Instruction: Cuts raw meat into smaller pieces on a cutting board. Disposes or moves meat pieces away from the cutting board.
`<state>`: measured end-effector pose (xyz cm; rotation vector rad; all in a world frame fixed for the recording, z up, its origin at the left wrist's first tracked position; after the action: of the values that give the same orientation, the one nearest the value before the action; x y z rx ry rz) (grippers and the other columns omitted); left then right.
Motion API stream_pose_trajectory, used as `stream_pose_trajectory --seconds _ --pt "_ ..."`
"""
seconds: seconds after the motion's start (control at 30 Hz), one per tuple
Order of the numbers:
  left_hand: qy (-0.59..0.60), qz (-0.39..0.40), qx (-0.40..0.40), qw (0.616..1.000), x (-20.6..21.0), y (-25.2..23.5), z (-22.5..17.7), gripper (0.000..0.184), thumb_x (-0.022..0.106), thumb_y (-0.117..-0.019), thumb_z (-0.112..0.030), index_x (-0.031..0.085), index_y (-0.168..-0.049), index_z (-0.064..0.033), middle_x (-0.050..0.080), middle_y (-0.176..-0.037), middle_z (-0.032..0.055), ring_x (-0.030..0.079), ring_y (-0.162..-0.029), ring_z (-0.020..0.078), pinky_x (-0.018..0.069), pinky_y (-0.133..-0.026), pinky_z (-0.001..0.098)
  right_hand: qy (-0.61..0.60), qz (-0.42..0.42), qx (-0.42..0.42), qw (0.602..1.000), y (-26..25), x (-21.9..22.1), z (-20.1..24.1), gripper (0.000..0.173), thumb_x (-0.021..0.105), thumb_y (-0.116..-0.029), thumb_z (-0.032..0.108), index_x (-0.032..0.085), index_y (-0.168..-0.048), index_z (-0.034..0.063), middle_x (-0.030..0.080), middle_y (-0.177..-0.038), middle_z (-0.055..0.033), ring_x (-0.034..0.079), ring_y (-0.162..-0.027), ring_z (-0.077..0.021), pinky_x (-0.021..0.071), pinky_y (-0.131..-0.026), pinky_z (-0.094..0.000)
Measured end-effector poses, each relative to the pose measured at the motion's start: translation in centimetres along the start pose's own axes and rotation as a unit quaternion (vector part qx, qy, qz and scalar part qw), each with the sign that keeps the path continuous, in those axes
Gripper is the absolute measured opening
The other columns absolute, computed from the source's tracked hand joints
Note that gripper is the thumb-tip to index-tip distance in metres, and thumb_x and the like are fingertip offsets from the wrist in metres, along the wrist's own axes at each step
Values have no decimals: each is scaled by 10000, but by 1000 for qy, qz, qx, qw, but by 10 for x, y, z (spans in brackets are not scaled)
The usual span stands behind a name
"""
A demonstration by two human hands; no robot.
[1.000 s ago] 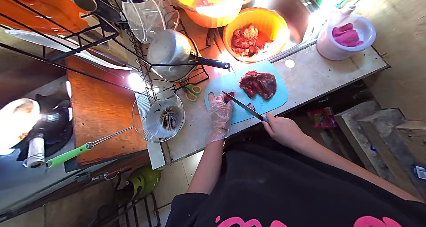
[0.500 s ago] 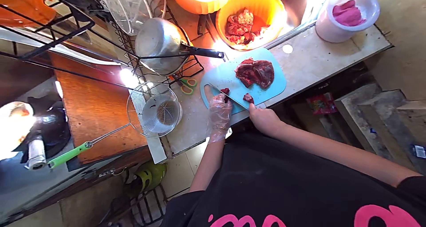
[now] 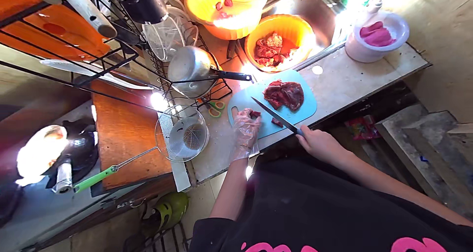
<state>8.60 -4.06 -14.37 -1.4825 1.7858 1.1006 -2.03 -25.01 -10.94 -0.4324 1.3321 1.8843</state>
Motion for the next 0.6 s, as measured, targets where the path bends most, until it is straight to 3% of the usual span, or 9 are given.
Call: stream_pose_trajectory --seconds 0.1,0.2,0.27,0.33,0.43,0.47,0.6 --pt "-51 43 11 998 6 -11 -11 458 798 -877 -318 686 -1242 -65 660 -1225 222 613 -1198 403 507 -995 589 -12 -41 19 999 7 -5 -22 416 346 -1129 325 517 -1281 -23 672 -971 -261 689 -992 -447 524 -857 -578" --pt "-111 99 13 989 12 -19 -18 306 673 -959 -297 715 -1162 -72 683 -1191 203 628 -1196 371 506 -1011 544 -24 -73 32 997 13 -10 -35 396 371 -1124 314 532 -1260 -20 675 -932 -250 696 -948 -448 533 -822 -580" --pt "-124 143 12 982 4 -19 -34 317 596 -992 -277 700 -1201 -61 677 -1239 182 604 -1254 336 471 -1068 503 -33 -106 27 993 18 -16 -39 386 398 -1116 305 548 -1253 -23 682 -895 -245 705 -907 -445 542 -792 -583" --pt "-92 148 35 984 -20 -14 -66 327 605 -991 -276 700 -1212 -54 683 -1235 173 605 -1252 318 462 -1077 486 -47 -148 16 988 24 -19 -43 373 426 -1103 291 574 -1213 -33 678 -831 -232 709 -837 -437 547 -741 -579" --pt "-49 34 153 986 -81 -23 -122 279 657 -988 -278 721 -1108 -34 690 -1106 215 659 -1094 380 526 -946 568 -67 -178 20 981 33 -19 -51 368 444 -1094 290 585 -1175 -41 668 -785 -227 704 -785 -434 541 -700 -581" --pt "-56 -17 185 981 -105 -33 -139 264 643 -999 -272 709 -1125 -49 684 -1106 222 665 -1076 396 541 -913 589 -71 -185 23 980 36 -19 -53 373 445 -1092 290 587 -1173 -46 668 -783 -232 703 -781 -440 542 -696 -588" --pt "-61 -160 178 969 -201 -112 -186 409 632 -988 -347 664 -1289 -72 665 -1243 225 625 -1206 395 498 -1018 573 -67 -201 23 977 40 -19 -55 381 425 -1098 303 583 -1174 -36 659 -765 -218 700 -764 -430 540 -680 -573"
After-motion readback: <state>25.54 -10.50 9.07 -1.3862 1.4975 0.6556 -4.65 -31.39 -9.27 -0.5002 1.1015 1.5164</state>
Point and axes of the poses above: each hand's wrist, its own y-axis away from the middle knuckle, its own x-axis out of the palm, z = x × y, the point moved 8 cm from there along -y, towards the middle knuckle
